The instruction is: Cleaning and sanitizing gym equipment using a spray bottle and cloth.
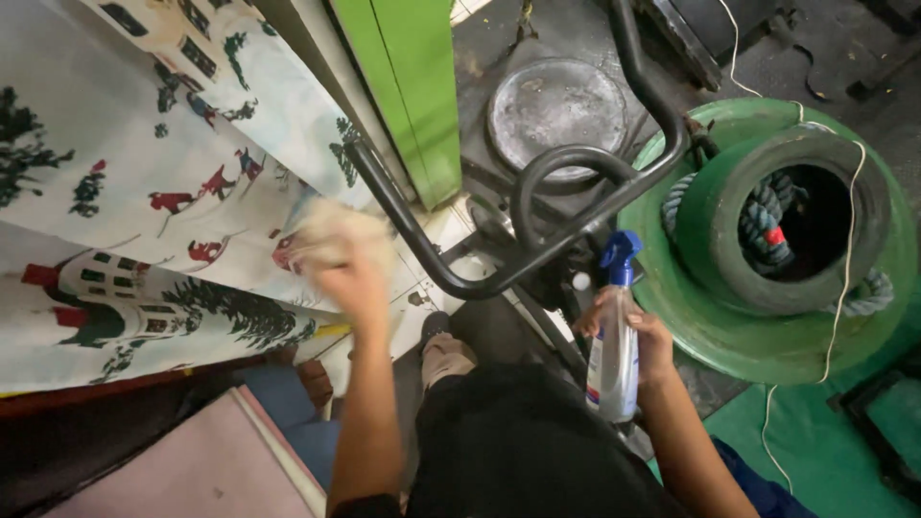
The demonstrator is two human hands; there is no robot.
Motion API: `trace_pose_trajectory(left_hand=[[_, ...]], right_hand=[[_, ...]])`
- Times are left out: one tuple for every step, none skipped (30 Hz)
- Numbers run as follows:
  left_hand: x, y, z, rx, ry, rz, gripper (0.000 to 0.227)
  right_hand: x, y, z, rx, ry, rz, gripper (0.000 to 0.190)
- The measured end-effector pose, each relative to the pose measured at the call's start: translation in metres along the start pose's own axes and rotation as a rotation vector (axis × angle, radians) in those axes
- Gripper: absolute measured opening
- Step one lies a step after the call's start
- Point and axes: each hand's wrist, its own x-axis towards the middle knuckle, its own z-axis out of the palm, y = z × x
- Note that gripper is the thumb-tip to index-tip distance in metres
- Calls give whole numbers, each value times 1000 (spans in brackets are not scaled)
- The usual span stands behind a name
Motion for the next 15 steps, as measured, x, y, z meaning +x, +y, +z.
trace_pose_trajectory(left_hand=[[-11, 0, 10, 0, -2, 2, 46], [-22, -1, 20, -86, -129, 123, 43], [-31, -2, 29, -170, -253, 244, 40], [-35, -12, 30, -168, -251, 246, 40], [-36, -22, 33, -291, -242, 120, 34], [-38, -33, 37, -411, -232, -9, 30], [-38, -57, 45, -409, -238, -10, 30], [-39, -81, 53, -441, -190, -117, 29], [-36, -106, 61, -472, -141, -222, 36], [-29, -95, 58, -470, -146, -220, 36], [-24, -86, 53, -590, -196, -358, 28], [-18, -76, 49, -709, -245, -499, 26], [-15, -61, 44, -705, -255, -502, 26], [-12, -45, 39, -688, -342, -537, 27], [-9, -29, 34, -672, -429, -570, 35]], right_hand=[[1, 1, 5, 1, 1, -2, 55], [2, 3, 10, 9, 33, -8, 55], [5, 6, 16, 17, 62, -11, 55], [9, 8, 23, 19, 59, -11, 55], [15, 10, 31, -12, 66, -19, 56], [20, 12, 38, -42, 73, -28, 57], [25, 15, 42, -39, 79, -29, 57], [29, 18, 45, -6, 55, -1, 56], [36, 22, 48, 28, 27, 24, 56], [45, 25, 55, 32, 29, 21, 56], [51, 28, 61, 24, 7, 15, 56], [59, 30, 67, 15, -15, 10, 56], [65, 33, 73, 19, -6, 5, 56], [71, 36, 79, 34, -10, -17, 56], [77, 39, 84, 49, -14, -40, 56]])
